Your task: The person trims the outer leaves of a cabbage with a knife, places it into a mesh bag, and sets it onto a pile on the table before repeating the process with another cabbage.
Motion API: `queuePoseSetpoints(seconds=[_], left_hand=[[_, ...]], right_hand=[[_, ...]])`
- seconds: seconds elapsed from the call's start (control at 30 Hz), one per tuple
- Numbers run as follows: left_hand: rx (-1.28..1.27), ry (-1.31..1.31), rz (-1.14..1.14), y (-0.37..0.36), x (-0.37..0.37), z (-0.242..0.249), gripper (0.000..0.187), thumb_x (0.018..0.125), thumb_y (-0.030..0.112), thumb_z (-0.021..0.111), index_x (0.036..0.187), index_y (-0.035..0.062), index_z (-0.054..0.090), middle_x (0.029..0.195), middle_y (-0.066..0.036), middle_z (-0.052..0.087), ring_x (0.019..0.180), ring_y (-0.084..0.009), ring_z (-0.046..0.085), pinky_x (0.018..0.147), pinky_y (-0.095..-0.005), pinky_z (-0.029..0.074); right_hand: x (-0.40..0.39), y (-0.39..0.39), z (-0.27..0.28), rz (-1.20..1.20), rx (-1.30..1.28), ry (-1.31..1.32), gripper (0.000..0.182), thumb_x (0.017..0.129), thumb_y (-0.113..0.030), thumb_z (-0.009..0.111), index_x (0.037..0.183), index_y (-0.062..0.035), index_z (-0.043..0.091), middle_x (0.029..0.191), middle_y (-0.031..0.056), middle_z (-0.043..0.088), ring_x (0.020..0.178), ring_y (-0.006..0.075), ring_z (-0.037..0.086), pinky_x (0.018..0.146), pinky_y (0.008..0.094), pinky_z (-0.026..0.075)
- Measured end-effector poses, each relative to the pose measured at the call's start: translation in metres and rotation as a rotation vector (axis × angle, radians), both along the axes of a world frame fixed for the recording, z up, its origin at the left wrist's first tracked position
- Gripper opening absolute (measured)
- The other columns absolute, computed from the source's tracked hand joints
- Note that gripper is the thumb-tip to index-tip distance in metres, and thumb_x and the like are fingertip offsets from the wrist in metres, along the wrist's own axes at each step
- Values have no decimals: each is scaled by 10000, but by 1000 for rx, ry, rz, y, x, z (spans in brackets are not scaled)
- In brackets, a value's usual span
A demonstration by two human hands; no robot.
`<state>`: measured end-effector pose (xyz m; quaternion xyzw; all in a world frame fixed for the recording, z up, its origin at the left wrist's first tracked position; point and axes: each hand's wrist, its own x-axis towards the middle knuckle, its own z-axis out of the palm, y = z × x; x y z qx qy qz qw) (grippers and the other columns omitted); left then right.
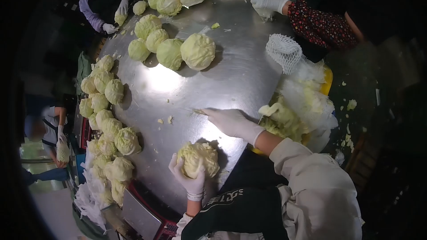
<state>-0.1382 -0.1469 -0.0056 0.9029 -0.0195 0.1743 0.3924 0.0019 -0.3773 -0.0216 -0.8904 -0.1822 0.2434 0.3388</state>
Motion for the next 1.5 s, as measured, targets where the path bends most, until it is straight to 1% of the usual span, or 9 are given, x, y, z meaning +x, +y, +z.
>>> queuePoseSetpoints(seconds=[0.1,0.17,0.23,0.5,0.77,0.97,1.1,1.23,1.5], left_hand=[[-385,17,100,27,-22,-22,683,844,277,748,1382,-1,434,1464,-223,414,1367,-333,425,1158,-468,331],[-562,145,163,36,-35,-5,733,859,304,738,1419,-14,388,1443,-201,421,1351,-317,430,1153,-457,336],[-480,170,261,23,-38,3,766,852,267,750,1442,-6,344,1405,-174,426,1313,-295,445,1145,-438,344],[-533,188,324,7,-33,-6,753,852,141,804,1411,7,318,1343,-150,423,1263,-244,459,1100,-385,399],[-584,191,320,9,-27,-10,717,868,83,765,1413,2,306,1344,-159,429,1271,-248,462,1111,-390,401],[-653,197,373,7,-23,-6,682,887,100,757,1402,-10,324,1336,-167,437,1264,-251,469,1108,-393,398],[-539,176,355,7,-24,-10,689,884,111,768,1399,-17,328,1343,-170,428,1266,-253,462,1111,-399,389],[-583,169,375,0,-21,-3,696,877,121,777,1395,-17,335,1347,-174,422,1271,-258,453,1117,-403,379],[-399,162,151,36,-44,-19,832,791,145,830,1444,26,328,1433,-179,390,1344,-316,397,1170,-451,291]], right_hand=[[-12,-5,6,-136,194,-240,501,1042,-267,420,1525,-162,341,1185,226,670,765,385,704,740,467,581],[-40,3,32,-158,105,87,653,1024,-262,469,1597,-123,189,998,254,698,783,430,684,732,505,547],[-67,20,36,-34,130,131,712,1015,-298,473,1591,-79,116,1168,309,642,797,429,694,795,499,575],[-97,46,53,212,121,-138,686,1024,-314,483,1565,-2,200,1410,246,515,912,368,708,684,455,603],[-90,51,65,224,50,-90,574,1018,-318,512,1485,-23,357,1406,206,532,705,374,709,652,441,595],[-83,56,14,37,504,-153,469,1034,-349,464,1358,-12,507,1233,246,630,874,434,688,842,519,554],[-81,52,37,191,129,135,449,1016,-294,489,1349,6,512,1303,251,585,968,426,670,821,487,564],[-77,61,45,149,97,-20,382,1009,-298,511,1250,-7,561,1225,242,631,751,400,700,678,478,584],[-40,65,-5,-186,261,114,349,1022,-262,515,1309,-64,540,1102,234,672,1017,429,645,875,483,513]])
